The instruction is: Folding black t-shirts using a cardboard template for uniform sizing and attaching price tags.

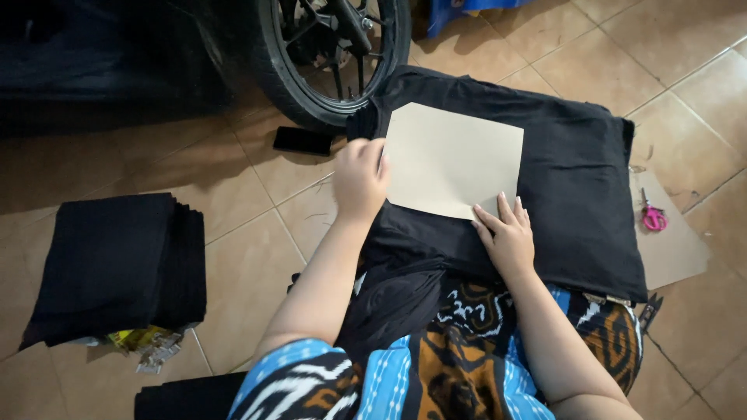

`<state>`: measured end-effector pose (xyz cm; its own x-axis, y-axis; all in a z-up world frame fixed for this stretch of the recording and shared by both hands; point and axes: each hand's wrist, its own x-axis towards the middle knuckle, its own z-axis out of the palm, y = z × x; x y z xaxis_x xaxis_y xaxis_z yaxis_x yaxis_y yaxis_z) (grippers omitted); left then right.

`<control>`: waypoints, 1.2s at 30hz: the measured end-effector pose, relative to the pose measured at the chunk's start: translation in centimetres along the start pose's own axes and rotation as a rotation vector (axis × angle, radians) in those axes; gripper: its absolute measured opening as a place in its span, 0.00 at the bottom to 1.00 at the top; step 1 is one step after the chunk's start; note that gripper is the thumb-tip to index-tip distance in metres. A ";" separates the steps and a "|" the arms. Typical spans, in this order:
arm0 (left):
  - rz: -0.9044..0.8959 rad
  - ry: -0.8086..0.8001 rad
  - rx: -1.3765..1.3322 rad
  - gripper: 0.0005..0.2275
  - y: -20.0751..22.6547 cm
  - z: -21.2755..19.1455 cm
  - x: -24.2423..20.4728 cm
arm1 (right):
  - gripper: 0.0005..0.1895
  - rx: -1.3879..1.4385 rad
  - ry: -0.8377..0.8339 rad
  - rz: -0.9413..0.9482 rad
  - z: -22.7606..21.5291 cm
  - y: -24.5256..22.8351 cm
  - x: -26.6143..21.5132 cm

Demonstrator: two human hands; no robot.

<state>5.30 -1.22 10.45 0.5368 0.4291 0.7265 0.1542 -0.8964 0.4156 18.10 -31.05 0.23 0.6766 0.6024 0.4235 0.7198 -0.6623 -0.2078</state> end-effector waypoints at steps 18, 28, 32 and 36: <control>-0.373 -0.600 -0.074 0.15 -9.6 11.5 4.8 | 0.17 -0.038 0.109 -0.041 -1.2 -1.4 0.5; -0.579 -0.645 0.083 0.08 -10.1 14.7 5.8 | 0.17 -0.026 0.079 -0.036 -1.3 -1.4 0.6; -0.633 -0.585 0.126 0.04 -9.8 15.5 5.8 | 0.17 -0.018 0.072 -0.035 -1.2 -1.4 0.5; -0.617 -0.397 -0.013 0.07 -10.1 15.2 5.1 | 0.17 -0.037 0.051 -0.013 -1.1 -1.3 0.5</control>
<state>19.06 8.37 1.62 0.6159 0.7807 0.1058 0.5169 -0.5018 0.6935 17.28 -30.39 1.70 0.6577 0.5879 0.4709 0.7216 -0.6711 -0.1700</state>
